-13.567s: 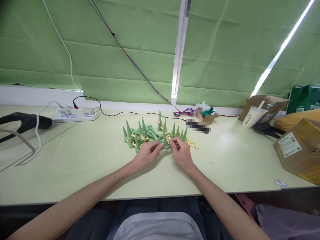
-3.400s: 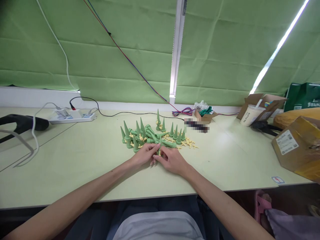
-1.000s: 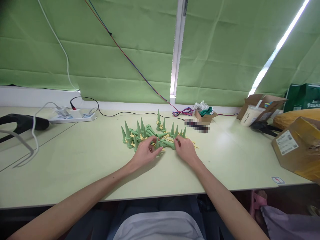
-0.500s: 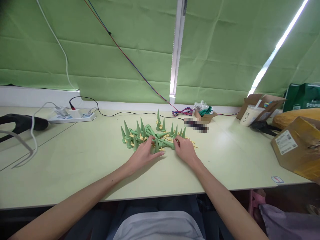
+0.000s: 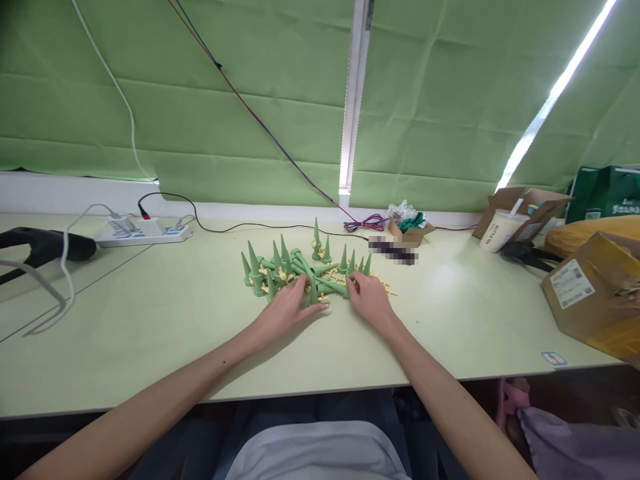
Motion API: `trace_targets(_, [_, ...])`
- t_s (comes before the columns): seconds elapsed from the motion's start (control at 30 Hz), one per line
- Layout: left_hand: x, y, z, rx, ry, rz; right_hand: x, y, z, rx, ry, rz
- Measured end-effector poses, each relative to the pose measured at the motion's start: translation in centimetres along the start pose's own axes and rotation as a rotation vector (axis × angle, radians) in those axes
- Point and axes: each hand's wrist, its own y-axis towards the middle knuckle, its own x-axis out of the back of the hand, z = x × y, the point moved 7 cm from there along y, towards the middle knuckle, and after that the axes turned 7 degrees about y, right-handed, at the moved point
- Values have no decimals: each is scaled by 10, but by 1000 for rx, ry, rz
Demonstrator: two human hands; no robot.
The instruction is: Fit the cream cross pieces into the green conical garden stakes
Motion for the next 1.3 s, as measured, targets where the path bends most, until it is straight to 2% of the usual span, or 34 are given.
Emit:
trace_targets(0.23, [-7,3,4,-33,43,14,0,0,1,-8,11,3])
trace_targets(0.67, [-13,7,10,-10,101,33,-1,0,0,0,13,6])
trace_targets(1.3, [-6,4,0,-50,226,89,-2,-2,-1,-5,9,9])
